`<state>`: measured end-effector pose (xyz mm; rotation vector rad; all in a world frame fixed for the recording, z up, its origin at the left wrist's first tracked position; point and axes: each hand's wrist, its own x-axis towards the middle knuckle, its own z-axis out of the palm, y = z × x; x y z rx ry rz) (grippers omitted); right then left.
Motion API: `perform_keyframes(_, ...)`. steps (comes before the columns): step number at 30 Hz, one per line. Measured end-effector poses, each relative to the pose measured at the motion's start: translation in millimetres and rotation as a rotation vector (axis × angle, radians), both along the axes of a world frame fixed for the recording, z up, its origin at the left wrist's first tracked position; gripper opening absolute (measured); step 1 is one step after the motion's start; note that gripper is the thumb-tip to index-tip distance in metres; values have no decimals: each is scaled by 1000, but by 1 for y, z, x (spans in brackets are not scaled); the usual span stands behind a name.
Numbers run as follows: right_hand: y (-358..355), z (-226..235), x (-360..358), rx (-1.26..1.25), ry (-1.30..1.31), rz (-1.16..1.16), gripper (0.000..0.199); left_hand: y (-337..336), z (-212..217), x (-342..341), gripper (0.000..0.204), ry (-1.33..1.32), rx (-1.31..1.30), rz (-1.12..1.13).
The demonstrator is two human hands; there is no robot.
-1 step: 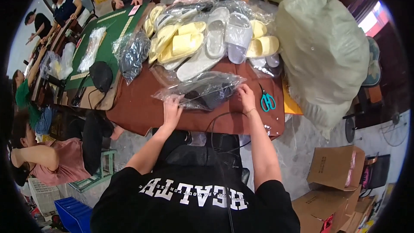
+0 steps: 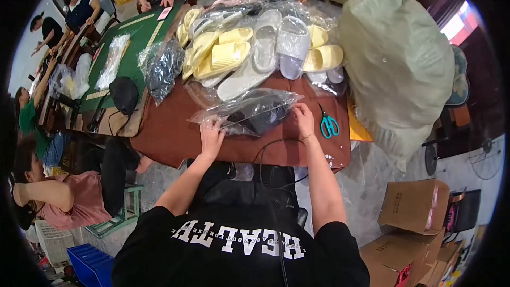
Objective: Packaging various rubber slippers and sandals into plastic bags and organizing them on a workbench.
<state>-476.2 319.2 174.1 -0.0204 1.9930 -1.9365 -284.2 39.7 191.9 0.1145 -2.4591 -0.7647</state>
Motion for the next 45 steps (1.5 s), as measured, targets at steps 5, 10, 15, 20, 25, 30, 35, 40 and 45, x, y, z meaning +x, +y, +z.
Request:
perform_keyframes(5,-20,13,1,-99,-205,-94,25,-8,0,-31,57,78,103,-150)
perform_keyframes(10,-25,2,-2,-111,-170,12,35,-20,-8,-48,47,-10,-84,-54)
perform_keyframes(15,13,3,0,-215,-342,64,35,-13,-6,-64,56,-18,-96,-230)
perform_keyframes(20,-2,-15,-7,-206,-237,134,33,-26,-28,-44,44,-89,-140,-218)
perform_keyframes(25,11,-56,-27,-307,-148,12,25,-35,-9,-23,31,-46,38,-176)
perform_keyframes(30,-17,-27,-8,-345,-185,-290,11,-67,27,12,49,-395,410,-213)
perform_keyframes(35,-5,-46,-16,-336,-190,-507,8,-89,13,44,48,-592,722,-261)
perform_keyframes(40,-4,-32,-19,-454,-198,-792,9,-109,42,86,46,-767,1096,-287)
perform_keyframes(45,-3,-22,-30,-596,-18,-770,20,-134,54,95,48,-768,1400,-280)
